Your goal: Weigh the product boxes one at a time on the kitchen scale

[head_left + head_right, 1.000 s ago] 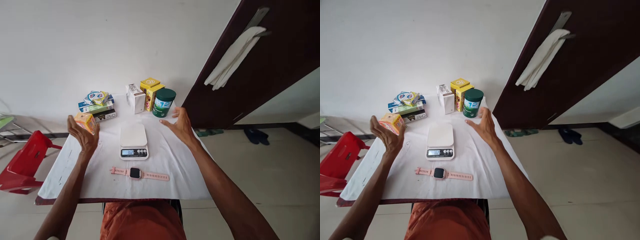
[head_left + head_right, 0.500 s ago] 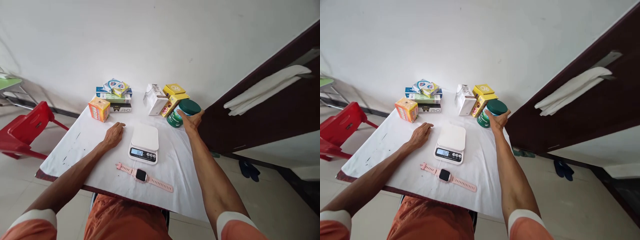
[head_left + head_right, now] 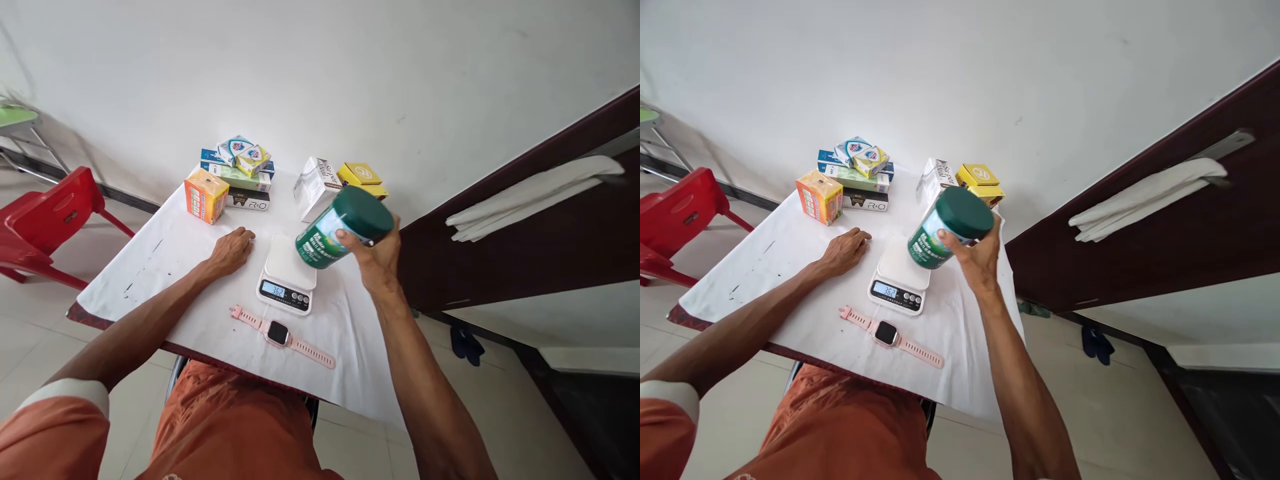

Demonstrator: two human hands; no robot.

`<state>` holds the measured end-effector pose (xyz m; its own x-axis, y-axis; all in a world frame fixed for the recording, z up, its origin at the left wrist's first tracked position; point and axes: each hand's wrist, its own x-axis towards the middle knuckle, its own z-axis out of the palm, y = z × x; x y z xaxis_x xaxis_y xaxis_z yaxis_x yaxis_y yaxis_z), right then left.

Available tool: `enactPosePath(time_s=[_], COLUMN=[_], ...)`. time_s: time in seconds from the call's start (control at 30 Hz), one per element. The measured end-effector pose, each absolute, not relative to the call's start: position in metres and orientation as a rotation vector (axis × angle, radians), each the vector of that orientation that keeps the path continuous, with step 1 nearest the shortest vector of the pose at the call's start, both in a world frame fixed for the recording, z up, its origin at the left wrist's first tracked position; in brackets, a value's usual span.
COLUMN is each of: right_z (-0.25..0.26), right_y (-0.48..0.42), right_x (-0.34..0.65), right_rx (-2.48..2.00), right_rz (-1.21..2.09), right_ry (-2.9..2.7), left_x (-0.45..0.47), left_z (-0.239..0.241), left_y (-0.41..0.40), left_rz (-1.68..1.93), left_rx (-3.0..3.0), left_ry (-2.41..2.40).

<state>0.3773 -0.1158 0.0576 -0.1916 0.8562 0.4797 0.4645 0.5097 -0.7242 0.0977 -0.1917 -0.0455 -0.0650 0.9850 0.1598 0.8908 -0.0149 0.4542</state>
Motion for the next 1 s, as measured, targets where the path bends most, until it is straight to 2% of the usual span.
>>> enactPosePath(time_s=[0.2, 0.5, 0.6, 0.73, 1.0], right_z=[0.044, 0.034, 0.016, -0.017, -0.037], right_y=[-0.144, -0.141, -0.141, -0.147, -0.161], right_x=[0.350, 0.363, 0.372, 0.381, 0.378], right_rx=[-1.101, -1.004, -1.018, -1.205, -1.142], right_rz=[0.627, 0.791, 0.843, 0.750, 0.598], right_ry=[-1.893, -1.910, -1.709, -1.364, -1.332], left_x=[0.096, 0.097, 0.097, 0.098, 0.107], left_z=[-0.045, -0.043, -0.041, -0.041, -0.043], left_y=[-0.191, -0.189, -0.190, -0.192, -0.196], left_rz=[0.663, 0.593, 0.587, 0.594, 0.692], left_rx=[1.984, 1.999, 2.002, 2.019, 2.052], left_ry=[2.032, 2.040, 2.038, 2.036, 1.970])
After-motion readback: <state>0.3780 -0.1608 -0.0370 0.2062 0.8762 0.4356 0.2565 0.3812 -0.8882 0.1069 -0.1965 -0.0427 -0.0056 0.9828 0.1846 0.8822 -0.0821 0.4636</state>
